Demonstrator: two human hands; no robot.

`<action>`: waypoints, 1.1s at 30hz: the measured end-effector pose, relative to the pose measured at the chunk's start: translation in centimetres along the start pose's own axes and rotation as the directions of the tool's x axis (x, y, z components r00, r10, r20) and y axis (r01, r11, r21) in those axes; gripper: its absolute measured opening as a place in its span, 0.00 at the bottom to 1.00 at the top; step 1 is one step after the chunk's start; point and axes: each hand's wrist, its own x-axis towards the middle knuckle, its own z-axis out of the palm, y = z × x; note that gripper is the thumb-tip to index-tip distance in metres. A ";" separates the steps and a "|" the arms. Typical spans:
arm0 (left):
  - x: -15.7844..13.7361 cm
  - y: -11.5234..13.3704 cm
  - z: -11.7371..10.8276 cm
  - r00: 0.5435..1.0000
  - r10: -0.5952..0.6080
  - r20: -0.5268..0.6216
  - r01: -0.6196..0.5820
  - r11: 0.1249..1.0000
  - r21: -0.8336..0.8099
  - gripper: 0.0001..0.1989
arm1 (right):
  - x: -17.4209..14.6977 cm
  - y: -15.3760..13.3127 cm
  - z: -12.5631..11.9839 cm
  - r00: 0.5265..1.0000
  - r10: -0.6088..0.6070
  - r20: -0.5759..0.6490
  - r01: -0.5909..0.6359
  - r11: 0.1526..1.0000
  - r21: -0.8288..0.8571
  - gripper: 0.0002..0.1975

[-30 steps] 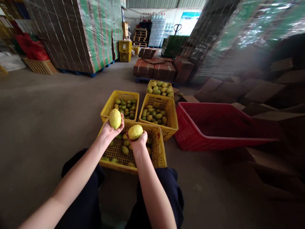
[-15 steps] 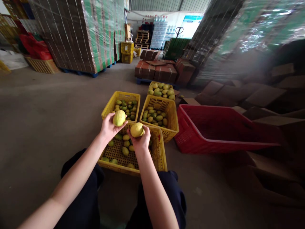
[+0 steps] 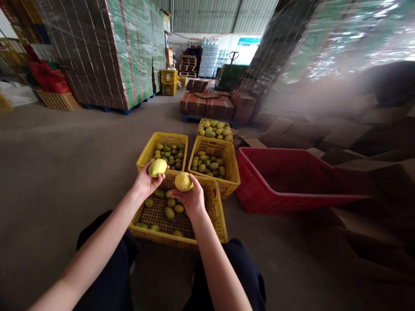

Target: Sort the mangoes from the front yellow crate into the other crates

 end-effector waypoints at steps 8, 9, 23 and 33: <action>-1.9 -0.5 0.3 0.991 0.070 0.112 -0.083 0.990 0.113 0.19 | -0.6 1.3 0.2 0.994 -0.052 -0.097 0.054 0.998 0.018 0.10; -1.9 -0.8 0.5 0.994 0.086 0.068 -0.093 0.990 0.110 0.19 | -0.8 1.4 0.3 0.990 -0.063 -0.125 0.066 0.998 0.014 0.09; -1.8 -2.3 -0.5 0.997 0.002 -0.080 0.000 1.000 0.019 0.15 | -2.8 0.1 -1.6 0.989 -0.061 -0.131 0.055 0.997 -0.050 0.02; -3.2 -1.2 -6.1 0.962 -0.099 -0.253 0.125 0.988 0.087 0.20 | -2.9 0.6 -4.9 0.968 0.239 -0.074 -0.246 0.964 -0.105 0.19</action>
